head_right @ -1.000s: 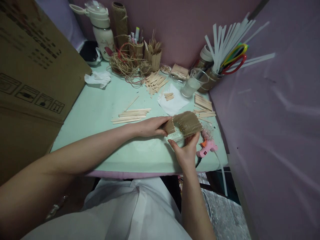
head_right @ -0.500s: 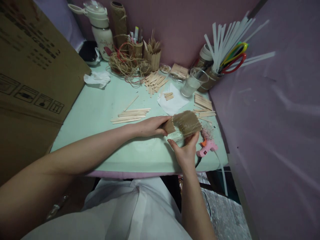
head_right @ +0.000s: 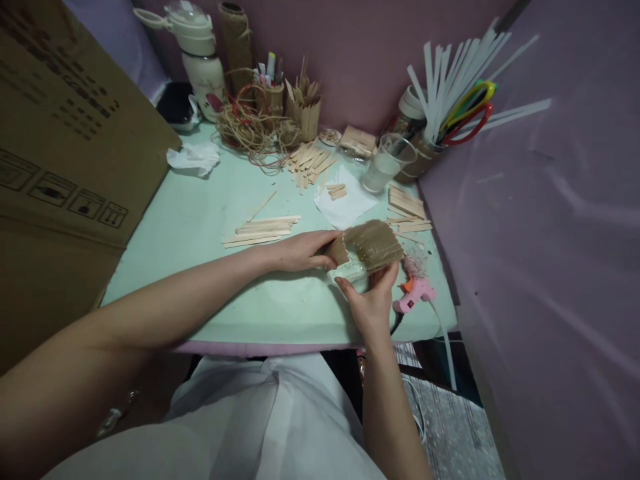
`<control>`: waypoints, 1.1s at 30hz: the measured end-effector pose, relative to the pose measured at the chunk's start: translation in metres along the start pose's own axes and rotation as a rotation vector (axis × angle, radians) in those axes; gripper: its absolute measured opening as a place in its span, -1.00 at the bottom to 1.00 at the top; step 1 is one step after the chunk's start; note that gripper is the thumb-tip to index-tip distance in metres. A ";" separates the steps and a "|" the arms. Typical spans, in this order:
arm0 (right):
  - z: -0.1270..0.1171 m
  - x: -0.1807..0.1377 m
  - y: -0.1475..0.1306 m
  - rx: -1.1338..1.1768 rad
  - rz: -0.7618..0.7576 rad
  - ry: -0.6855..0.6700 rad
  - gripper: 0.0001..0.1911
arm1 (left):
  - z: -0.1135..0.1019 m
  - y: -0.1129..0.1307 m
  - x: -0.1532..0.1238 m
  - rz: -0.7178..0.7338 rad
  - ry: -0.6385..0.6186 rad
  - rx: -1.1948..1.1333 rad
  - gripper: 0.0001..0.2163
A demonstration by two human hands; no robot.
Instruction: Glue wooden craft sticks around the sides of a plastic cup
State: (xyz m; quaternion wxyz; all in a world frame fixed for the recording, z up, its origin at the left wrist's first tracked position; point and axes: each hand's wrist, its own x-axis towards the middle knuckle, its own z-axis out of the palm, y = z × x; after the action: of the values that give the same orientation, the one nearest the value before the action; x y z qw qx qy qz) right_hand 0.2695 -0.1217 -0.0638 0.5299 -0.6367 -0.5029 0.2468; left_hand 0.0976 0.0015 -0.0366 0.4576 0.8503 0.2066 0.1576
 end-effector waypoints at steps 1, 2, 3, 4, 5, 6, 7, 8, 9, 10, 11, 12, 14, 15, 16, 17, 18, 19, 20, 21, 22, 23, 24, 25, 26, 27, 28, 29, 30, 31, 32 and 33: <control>0.000 0.000 0.000 -0.001 0.001 0.003 0.13 | 0.000 0.000 0.000 -0.003 0.004 0.006 -0.47; 0.000 0.000 0.000 -0.005 0.005 0.004 0.13 | 0.001 0.000 0.001 -0.006 0.008 0.011 -0.46; 0.000 0.000 -0.001 -0.011 0.009 0.006 0.14 | 0.001 -0.001 0.001 -0.008 0.012 0.015 -0.45; 0.000 0.000 -0.001 -0.018 0.013 0.008 0.15 | 0.002 -0.001 0.001 -0.007 0.015 0.016 -0.45; 0.000 0.000 -0.001 -0.026 0.017 0.009 0.16 | 0.002 -0.002 0.002 -0.005 0.018 0.016 -0.45; 0.000 -0.001 -0.001 -0.037 0.020 0.010 0.16 | 0.002 -0.003 0.002 -0.002 0.021 0.015 -0.45; 0.000 -0.001 -0.001 -0.050 0.022 0.012 0.16 | 0.003 -0.003 0.002 -0.002 0.024 0.014 -0.46; 0.000 -0.001 -0.001 -0.058 0.023 0.011 0.17 | 0.003 -0.003 0.002 -0.004 0.026 0.012 -0.46; 0.000 -0.001 -0.001 -0.060 0.022 0.008 0.17 | 0.002 -0.003 0.002 -0.006 0.024 0.007 -0.46; 0.000 -0.001 -0.001 -0.056 0.019 0.003 0.17 | 0.002 -0.003 0.002 -0.009 0.022 0.000 -0.46; 0.000 -0.001 -0.001 -0.047 0.013 0.001 0.16 | 0.001 -0.002 0.002 -0.011 0.017 -0.005 -0.44; 0.000 -0.001 -0.001 -0.037 0.007 -0.001 0.16 | 0.001 -0.002 0.001 -0.014 0.012 -0.008 -0.42; -0.001 -0.001 0.000 -0.025 0.000 -0.004 0.14 | 0.000 -0.001 0.001 -0.022 0.003 -0.004 -0.37; -0.001 -0.001 0.001 -0.025 0.002 -0.003 0.14 | 0.000 0.000 0.001 -0.029 0.002 0.003 -0.36; -0.001 -0.001 0.001 -0.027 0.006 -0.002 0.14 | 0.000 0.000 0.001 -0.036 0.002 0.010 -0.34; -0.001 -0.001 0.001 -0.032 0.011 -0.001 0.14 | 0.000 0.000 0.001 -0.041 0.001 0.017 -0.34; -0.001 -0.001 0.001 -0.035 0.015 0.000 0.15 | 0.000 0.000 0.001 -0.043 0.002 0.022 -0.34; -0.001 -0.001 0.001 -0.033 0.017 0.000 0.15 | 0.000 0.000 0.000 -0.044 0.003 0.025 -0.34; -0.001 -0.001 0.001 -0.025 0.015 -0.002 0.16 | 0.000 0.000 0.000 -0.042 0.003 0.026 -0.34; -0.001 -0.001 0.001 -0.016 0.013 -0.006 0.17 | 0.000 0.001 0.000 -0.041 0.004 0.025 -0.34; -0.001 -0.001 0.000 -0.009 0.012 -0.008 0.17 | 0.000 0.001 0.000 -0.041 0.006 0.024 -0.34; 0.000 0.000 0.000 -0.004 0.011 -0.008 0.18 | 0.000 0.001 0.000 -0.042 0.008 0.023 -0.35; 0.000 0.000 0.000 -0.004 0.011 -0.006 0.18 | 0.000 0.001 0.000 -0.043 0.011 0.023 -0.35; 0.000 0.000 0.000 -0.008 0.013 -0.004 0.17 | 0.000 0.001 0.000 -0.041 0.012 0.023 -0.35; 0.000 0.000 0.000 -0.010 0.014 0.000 0.16 | 0.000 0.001 0.000 -0.039 0.014 0.023 -0.35; 0.000 0.000 0.000 -0.012 0.014 0.001 0.14 | 0.001 0.000 0.000 -0.037 0.016 0.024 -0.36; 0.000 0.000 0.000 -0.012 0.015 0.001 0.13 | 0.001 -0.001 0.000 -0.034 0.016 0.023 -0.36; 0.000 0.000 0.000 -0.013 0.017 -0.001 0.13 | 0.001 -0.002 0.000 -0.030 0.017 0.023 -0.36; 0.000 -0.001 0.000 -0.015 0.021 -0.001 0.14 | 0.002 -0.003 0.001 -0.022 0.018 0.022 -0.36; 0.000 -0.001 0.000 -0.021 0.024 -0.002 0.14 | 0.002 -0.004 0.001 -0.013 0.019 0.020 -0.36; 0.000 -0.001 0.000 -0.027 0.027 -0.002 0.15 | 0.002 -0.005 0.001 -0.005 0.019 0.017 -0.36; 0.000 -0.001 0.000 -0.030 0.029 -0.003 0.15 | 0.002 -0.006 0.001 0.002 0.018 0.013 -0.36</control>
State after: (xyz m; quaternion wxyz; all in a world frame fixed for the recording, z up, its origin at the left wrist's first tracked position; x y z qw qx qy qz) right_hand 0.2693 -0.1222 -0.0639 0.5160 -0.6513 -0.4982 0.2478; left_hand 0.0980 0.0030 -0.0425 0.4503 0.8519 0.2109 0.1642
